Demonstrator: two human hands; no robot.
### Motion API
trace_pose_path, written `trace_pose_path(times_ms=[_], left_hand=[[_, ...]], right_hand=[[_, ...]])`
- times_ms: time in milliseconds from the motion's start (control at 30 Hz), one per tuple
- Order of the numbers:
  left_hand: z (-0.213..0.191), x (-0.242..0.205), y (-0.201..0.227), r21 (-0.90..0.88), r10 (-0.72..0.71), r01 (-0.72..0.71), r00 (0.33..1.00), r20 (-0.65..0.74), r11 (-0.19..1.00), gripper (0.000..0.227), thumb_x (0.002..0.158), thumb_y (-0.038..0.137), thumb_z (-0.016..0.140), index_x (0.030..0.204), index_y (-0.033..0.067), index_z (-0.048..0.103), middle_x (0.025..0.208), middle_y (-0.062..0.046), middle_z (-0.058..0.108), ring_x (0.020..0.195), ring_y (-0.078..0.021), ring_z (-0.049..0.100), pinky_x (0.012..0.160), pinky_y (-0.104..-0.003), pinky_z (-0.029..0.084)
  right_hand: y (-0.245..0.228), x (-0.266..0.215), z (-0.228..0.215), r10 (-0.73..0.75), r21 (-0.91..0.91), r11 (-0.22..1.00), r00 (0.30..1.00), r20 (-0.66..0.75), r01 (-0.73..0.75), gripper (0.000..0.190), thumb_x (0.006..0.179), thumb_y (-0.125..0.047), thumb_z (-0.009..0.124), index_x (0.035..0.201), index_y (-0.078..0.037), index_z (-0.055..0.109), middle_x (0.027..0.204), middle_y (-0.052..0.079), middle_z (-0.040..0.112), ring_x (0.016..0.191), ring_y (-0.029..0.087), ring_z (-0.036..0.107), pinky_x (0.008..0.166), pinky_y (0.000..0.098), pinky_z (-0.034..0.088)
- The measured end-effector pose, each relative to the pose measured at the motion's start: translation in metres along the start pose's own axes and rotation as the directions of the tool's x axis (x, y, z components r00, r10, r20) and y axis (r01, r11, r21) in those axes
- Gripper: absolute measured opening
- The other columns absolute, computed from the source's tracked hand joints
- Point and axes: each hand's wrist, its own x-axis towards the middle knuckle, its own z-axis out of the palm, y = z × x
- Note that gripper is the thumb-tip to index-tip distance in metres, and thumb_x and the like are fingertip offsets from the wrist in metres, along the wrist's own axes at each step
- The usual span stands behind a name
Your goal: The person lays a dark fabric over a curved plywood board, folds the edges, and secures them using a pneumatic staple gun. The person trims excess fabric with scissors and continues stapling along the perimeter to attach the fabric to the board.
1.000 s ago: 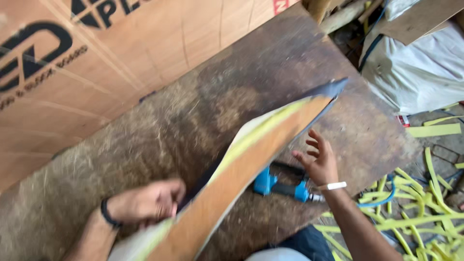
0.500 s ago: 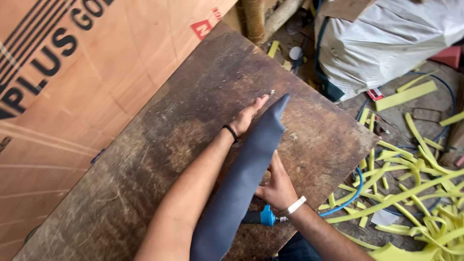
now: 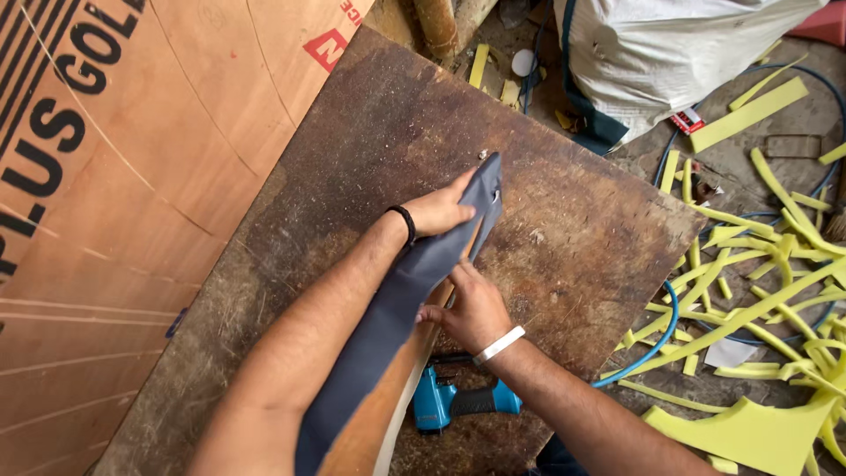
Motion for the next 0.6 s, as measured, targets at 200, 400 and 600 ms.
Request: trace_pose_path(times_ms=[200,400,600], left_hand=[[-0.009,-0.014,-0.018,0.197,-0.072,0.119,0.971,-0.227,0.973,0.068,0.078,0.012,0.078,0.142,0.016,0.056,0.131,-0.014,0.069,0.12,-0.0273,0.066,0.102,-0.038,0.052],[0.01,-0.002,-0.077,-0.005,0.055,-0.058,0.975,-0.215,0.998,0.066,0.071,0.005,0.078,0.135,0.017,0.063,0.124,-0.011,0.074,0.116,-0.0261,0.07,0.099,-0.037,0.053],[0.024,0.013,-0.096,-0.044,0.089,-0.108,0.947,-0.308,0.993,0.06,0.073,0.007,0.075,0.131,0.017,0.066,0.124,-0.011,0.074,0.116,-0.0268,0.07,0.097,-0.039,0.055]], right_hand=[[0.013,-0.006,0.039,-0.31,-0.152,0.938,0.95,0.028,0.31,0.077,0.074,-0.025,0.082,0.14,0.002,0.054,0.145,0.027,0.049,0.114,0.042,0.062,0.09,0.046,0.057],[0.101,-0.126,0.05,0.084,-0.53,0.797,0.817,0.571,0.289,0.053,0.086,-0.033,0.075,0.126,-0.005,0.055,0.12,0.015,0.057,0.115,0.032,0.059,0.095,0.0423,0.052],[0.119,-0.115,0.077,0.15,-0.605,0.635,0.693,0.706,0.479,0.052,0.096,-0.011,0.066,0.14,-0.003,0.04,0.118,0.021,0.061,0.109,0.035,0.062,0.1,0.0473,0.048]])
